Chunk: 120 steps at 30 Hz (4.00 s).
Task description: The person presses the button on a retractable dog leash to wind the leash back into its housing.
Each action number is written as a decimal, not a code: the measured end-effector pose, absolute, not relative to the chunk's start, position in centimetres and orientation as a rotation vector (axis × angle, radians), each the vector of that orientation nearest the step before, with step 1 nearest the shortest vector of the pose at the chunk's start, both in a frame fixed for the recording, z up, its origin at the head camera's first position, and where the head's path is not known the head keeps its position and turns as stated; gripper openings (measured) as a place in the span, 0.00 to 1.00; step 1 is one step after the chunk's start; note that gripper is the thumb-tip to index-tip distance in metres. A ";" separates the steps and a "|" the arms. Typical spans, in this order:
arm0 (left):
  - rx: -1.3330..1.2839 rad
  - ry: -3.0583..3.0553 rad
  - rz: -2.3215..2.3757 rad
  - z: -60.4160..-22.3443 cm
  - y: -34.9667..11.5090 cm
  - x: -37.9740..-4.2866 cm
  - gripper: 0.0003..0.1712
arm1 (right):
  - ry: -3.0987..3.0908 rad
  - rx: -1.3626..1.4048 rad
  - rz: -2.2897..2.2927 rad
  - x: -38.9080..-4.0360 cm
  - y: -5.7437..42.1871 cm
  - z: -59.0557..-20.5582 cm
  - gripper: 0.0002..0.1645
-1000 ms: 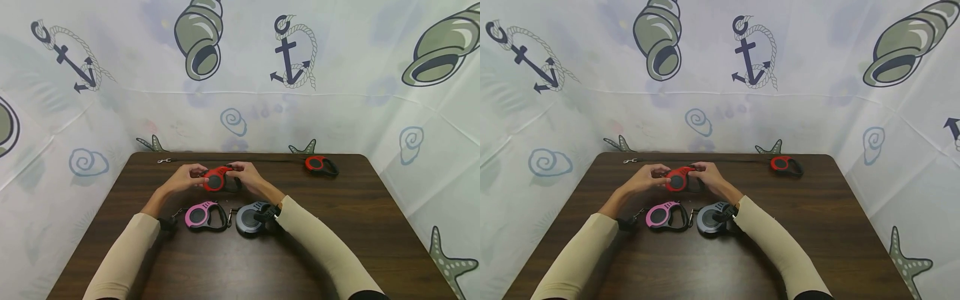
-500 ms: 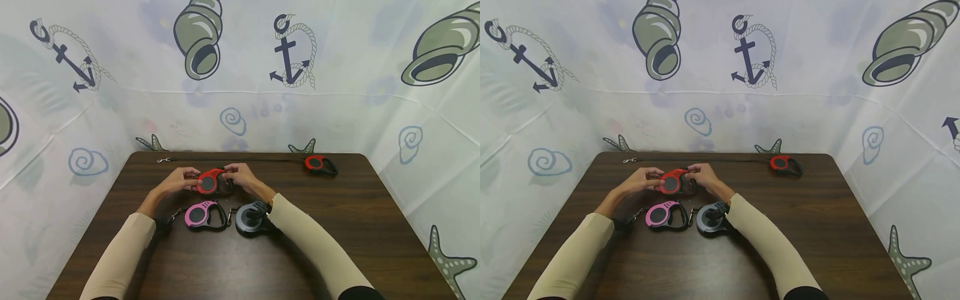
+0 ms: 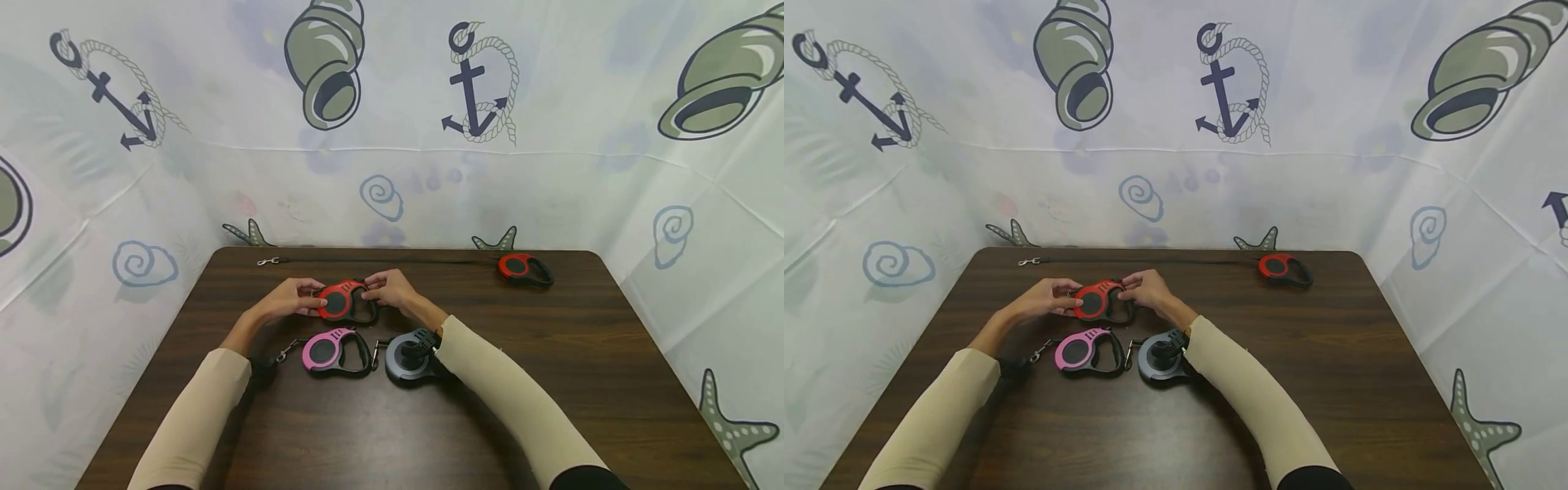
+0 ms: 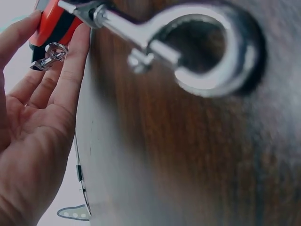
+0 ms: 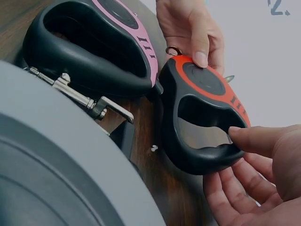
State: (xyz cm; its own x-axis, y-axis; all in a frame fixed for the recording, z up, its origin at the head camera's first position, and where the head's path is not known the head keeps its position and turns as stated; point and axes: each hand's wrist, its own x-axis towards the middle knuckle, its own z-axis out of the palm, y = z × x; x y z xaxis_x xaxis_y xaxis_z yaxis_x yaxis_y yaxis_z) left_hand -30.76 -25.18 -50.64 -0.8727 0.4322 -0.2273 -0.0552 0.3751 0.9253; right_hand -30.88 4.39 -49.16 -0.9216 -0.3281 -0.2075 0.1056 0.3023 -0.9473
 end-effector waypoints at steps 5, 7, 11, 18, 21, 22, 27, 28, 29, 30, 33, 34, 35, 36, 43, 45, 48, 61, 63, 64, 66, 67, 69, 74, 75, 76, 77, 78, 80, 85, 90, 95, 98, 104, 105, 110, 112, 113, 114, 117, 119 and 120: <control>0.365 2.300 1.423 -50.6 -25.4 -30.7 0.35 | 2.210 -0.215 -1.639 -30.9 4.4 -49.1 0.26; 0.400 2.386 1.357 -50.5 -25.4 -30.7 0.33 | 2.205 -0.221 -1.633 -30.9 4.4 -49.1 0.26; 0.455 2.506 1.251 -50.5 -25.4 -30.6 0.30 | 2.196 -0.233 -1.618 -31.0 4.5 -49.3 0.27; 0.540 2.594 1.130 -50.4 -25.5 -30.6 0.27 | 2.267 -0.286 -1.550 -30.9 4.4 -49.3 0.27; 0.571 2.619 1.086 -50.3 -25.4 -30.5 0.27 | 2.305 -0.303 -1.516 -30.8 4.4 -49.3 0.26; 0.576 2.622 1.079 -50.1 -25.4 -30.4 0.27 | 2.320 -0.307 -1.504 -30.7 4.4 -49.3 0.26; 0.577 2.625 1.076 -49.8 -25.3 -30.2 0.26 | 2.384 -0.369 -1.446 -30.6 4.9 -49.1 0.23; 0.571 2.632 1.079 -49.8 -25.3 -30.2 0.26 | 2.391 -0.386 -1.436 -30.6 5.1 -49.0 0.23; 0.571 2.639 1.080 -49.7 -25.5 -30.2 0.26 | 2.398 -0.405 -1.428 -30.6 5.4 -48.9 0.23; 0.569 2.650 1.083 -49.7 -25.6 -30.3 0.26 | 2.400 -0.422 -1.421 -30.5 5.7 -48.8 0.23; 0.553 2.694 1.107 -49.6 -26.2 -30.4 0.25 | 2.419 -0.479 -1.398 -30.5 6.9 -48.5 0.24; 0.550 2.714 1.112 -49.5 -26.4 -30.4 0.25 | 2.436 -0.501 -1.385 -30.6 7.3 -48.5 0.25; 0.548 2.730 1.118 -49.5 -26.7 -30.5 0.25 | 2.453 -0.523 -1.372 -30.7 7.8 -48.4 0.25; 0.536 2.750 1.123 -49.5 -26.9 -30.6 0.25 | 2.474 -0.542 -1.357 -30.7 8.3 -48.3 0.25; 0.487 2.931 1.116 -49.5 -28.9 -31.2 0.27 | 2.617 -0.594 -1.258 -31.0 12.2 -47.6 0.27; 0.477 2.978 1.109 -49.4 -29.4 -31.3 0.28 | 2.626 -0.592 -1.268 -31.1 13.5 -47.5 0.27; 0.472 3.034 1.067 -49.4 -30.0 -31.5 0.30 | 2.650 -0.573 -1.281 -31.3 15.6 -47.3 0.28; 0.426 3.057 0.904 -49.7 -31.4 -33.0 0.39 | 2.812 -0.478 -1.170 -32.2 25.2 -46.0 0.31; 0.425 3.051 0.895 -49.9 -31.5 -33.2 0.41 | 2.856 -0.467 -1.120 -32.5 26.5 -46.0 0.31; 0.425 3.050 0.887 -50.0 -31.6 -33.3 0.41 | 2.885 -0.467 -1.083 -32.7 27.1 -46.1 0.32; 0.415 3.044 0.875 -50.2 -31.7 -33.5 0.42 | 2.933 -0.469 -1.020 -33.0 28.2 -46.2 0.32; 0.408 3.041 0.870 -50.2 -31.8 -33.6 0.42 | 2.952 -0.469 -0.989 -33.1 28.8 -46.2 0.33; 0.395 3.036 0.853 -50.4 -31.8 -33.7 0.43 | 2.973 -0.457 -0.950 -33.2 29.8 -46.2 0.34; 0.355 3.010 0.845 -50.6 -31.8 -33.9 0.45 | 2.987 -0.398 -0.902 -33.3 32.1 -46.6 0.37; 0.350 3.006 0.841 -50.6 -31.7 -33.9 0.46 | 2.989 -0.389 -0.898 -33.4 32.5 -46.8 0.37; 0.340 3.000 0.839 -50.7 -31.7 -34.0 0.46 | 2.995 -0.382 -0.893 -33.4 32.9 -47.0 0.37; 0.334 2.999 0.832 -50.7 -31.7 -34.0 0.46 | 2.996 -0.373 -0.897 -33.4 33.2 -47.2 0.37; 0.332 2.998 0.826 -50.8 -31.7 -34.0 0.47 | 2.998 -0.362 -0.905 -33.4 33.5 -47.3 0.37; 0.331 3.001 0.811 -50.8 -31.6 -34.2 0.47 | 3.005 -0.338 -0.911 -33.6 34.2 -47.7 0.38; 0.364 3.014 0.796 -51.3 -31.4 -34.7 0.47 | 3.016 -0.288 -0.925 -34.0 35.3 -48.6 0.42; 0.374 3.013 0.743 -51.7 -31.5 -34.9 0.48 | 3.022 -0.249 -0.910 -34.1 36.0 -49.5 0.43; 0.371 3.024 0.714 -51.8 -31.5 -35.0 0.48 | 3.002 -0.218 -0.895 -34.2 36.6 -49.6 0.44; 0.364 3.038 0.701 -51.9 -31.5 -34.9 0.47 | 2.973 -0.201 -0.889 -34.3 36.9 -49.8 0.46; 0.346 3.095 0.675 -51.8 -31.8 -34.3 0.44 | 2.923 -0.166 -0.911 -34.5 37.2 -49.9 0.50; 0.343 3.102 0.669 -51.8 -31.9 -34.2 0.44 | 2.913 -0.165 -0.915 -34.5 37.2 -49.9 0.50; 0.337 3.135 0.646 -51.6 -32.3 -33.8 0.41 | 2.883 -0.170 -0.922 -34.3 37.5 -49.6 0.51; 0.335 3.140 0.647 -51.6 -32.4 -33.8 0.40 | 2.877 -0.168 -0.924 -34.3 37.6 -49.5 0.51; 0.333 3.140 0.649 -51.6 -32.5 -33.8 0.40 | 2.873 -0.165 -0.926 -34.2 37.7 -49.5 0.51; 0.330 3.140 0.656 -51.6 -32.6 -33.8 0.40 | 2.870 -0.162 -0.925 -34.2 37.8 -49.4 0.51; 0.336 3.142 0.672 -51.7 -33.0 -33.8 0.38 | 2.861 -0.159 -0.910 -34.2 38.1 -49.3 0.50; 0.341 3.148 0.679 -51.7 -33.2 -33.7 0.36 | 2.853 -0.161 -0.898 -34.1 38.2 -49.2 0.50; 0.343 3.151 0.681 -51.7 -33.3 -33.6 0.35 | 2.849 -0.164 -0.893 -34.1 38.3 -49.2 0.50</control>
